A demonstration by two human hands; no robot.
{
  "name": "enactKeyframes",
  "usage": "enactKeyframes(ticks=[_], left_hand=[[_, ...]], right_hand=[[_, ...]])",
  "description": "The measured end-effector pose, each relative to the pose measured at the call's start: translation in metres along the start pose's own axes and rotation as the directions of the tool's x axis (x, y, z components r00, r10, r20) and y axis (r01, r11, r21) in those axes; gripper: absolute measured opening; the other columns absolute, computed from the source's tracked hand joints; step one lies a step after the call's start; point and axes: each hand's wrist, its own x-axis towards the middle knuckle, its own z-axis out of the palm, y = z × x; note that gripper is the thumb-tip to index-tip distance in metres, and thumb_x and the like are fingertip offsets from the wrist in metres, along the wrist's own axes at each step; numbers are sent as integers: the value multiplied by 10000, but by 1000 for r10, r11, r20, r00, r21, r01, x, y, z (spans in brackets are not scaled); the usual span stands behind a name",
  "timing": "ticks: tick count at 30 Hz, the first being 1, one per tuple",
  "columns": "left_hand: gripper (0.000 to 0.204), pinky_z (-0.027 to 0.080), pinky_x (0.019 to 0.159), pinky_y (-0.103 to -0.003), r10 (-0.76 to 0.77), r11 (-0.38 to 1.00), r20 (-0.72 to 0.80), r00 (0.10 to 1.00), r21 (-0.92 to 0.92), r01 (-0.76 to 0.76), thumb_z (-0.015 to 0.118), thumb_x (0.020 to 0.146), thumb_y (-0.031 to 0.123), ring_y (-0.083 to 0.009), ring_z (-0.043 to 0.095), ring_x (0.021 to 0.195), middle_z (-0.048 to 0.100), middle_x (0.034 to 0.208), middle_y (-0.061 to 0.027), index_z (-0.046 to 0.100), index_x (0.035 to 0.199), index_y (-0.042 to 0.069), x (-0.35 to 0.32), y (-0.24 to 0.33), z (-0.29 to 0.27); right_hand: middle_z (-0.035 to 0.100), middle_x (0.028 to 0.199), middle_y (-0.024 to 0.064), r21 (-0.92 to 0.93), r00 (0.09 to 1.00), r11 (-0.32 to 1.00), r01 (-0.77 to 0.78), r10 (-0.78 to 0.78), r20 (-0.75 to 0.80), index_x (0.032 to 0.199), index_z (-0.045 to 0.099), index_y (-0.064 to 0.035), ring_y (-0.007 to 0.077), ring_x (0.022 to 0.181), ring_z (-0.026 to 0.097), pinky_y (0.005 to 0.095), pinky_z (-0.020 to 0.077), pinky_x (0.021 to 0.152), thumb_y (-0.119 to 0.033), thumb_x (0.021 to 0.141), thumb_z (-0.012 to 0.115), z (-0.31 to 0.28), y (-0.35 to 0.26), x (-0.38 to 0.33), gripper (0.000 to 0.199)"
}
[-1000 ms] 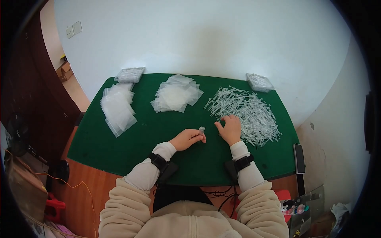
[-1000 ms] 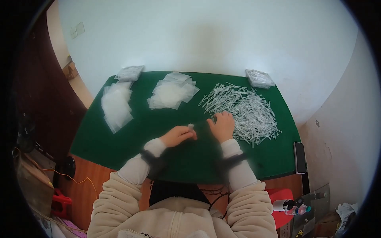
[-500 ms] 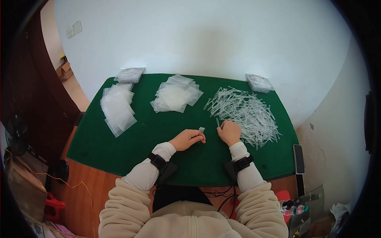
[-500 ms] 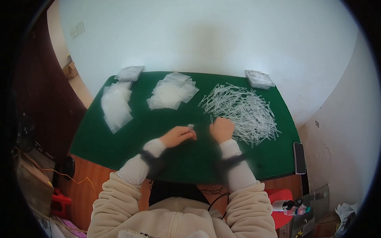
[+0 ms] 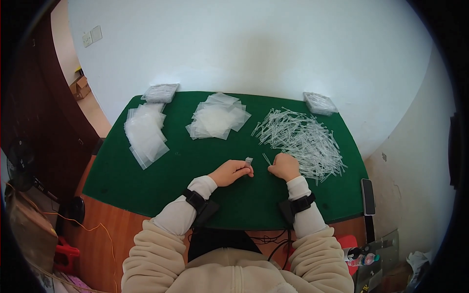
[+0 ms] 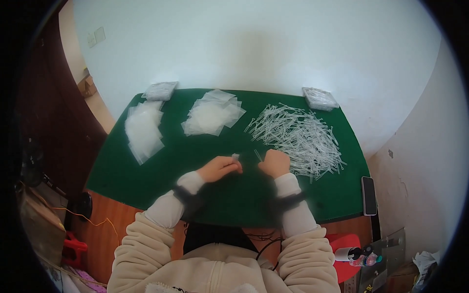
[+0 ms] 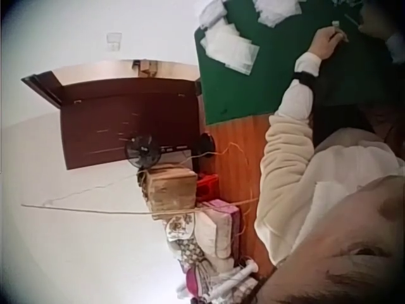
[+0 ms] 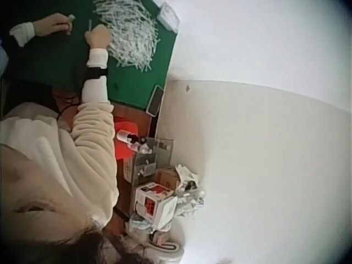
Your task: The person picks up a plastic bag and a small plastic fork, places the fork inside the bag, and seals it by hand before repeating the process with multiple forks.
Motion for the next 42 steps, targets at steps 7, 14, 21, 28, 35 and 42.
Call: enactKeyframes(ticks=[7,14,21,28,35,42], left_hand=[[189,445,761,-268,-10,1000,-54,998,11,11,475,917,164,-146,586,797,639,840,-50,584,916,10,0,-2,0],[210,452,711,-251,-95,994,-484,870,-96,55,459,922,178,-129,588,777,634,825,-58,579,906,7,2,-7,-2],[208,457,693,-255,-59,998,-654,754,-21,61,457,925,176,-131,585,727,627,804,-72,556,908,-7,0,-11,-17],[229,460,693,-243,-148,985,-213,966,-120,125,441,933,207,-132,596,747,630,862,-73,564,939,15,-2,-8,-12],[251,483,683,-247,-249,894,68,966,-367,256,437,940,245,-146,607,740,627,889,-82,550,961,23,-3,2,-11],[265,480,679,-246,-289,824,101,952,-480,301,446,937,254,-149,612,718,634,877,-89,556,964,15,-4,11,-14]], right_hand=[[644,766,160,61,999,998,35,-36,15,731,655,-46,331,746,628,405,493,673,-272,652,619,1,-4,0,242],[570,636,89,392,950,891,230,-117,-291,742,572,-35,239,592,565,334,453,562,-162,714,582,15,-1,4,130],[596,733,98,617,842,573,538,-333,-425,834,623,-18,217,647,585,293,462,605,-25,737,627,4,-28,-7,98],[626,801,95,650,801,477,592,-442,-405,876,634,-6,183,710,616,264,483,636,-15,748,644,8,-33,-10,128],[644,812,65,681,826,467,564,-305,-475,862,624,2,126,725,620,234,489,650,-2,754,663,11,-30,-7,115],[645,809,66,658,810,475,584,-280,-516,859,626,1,129,724,622,236,492,650,6,740,673,10,-30,-7,129]])
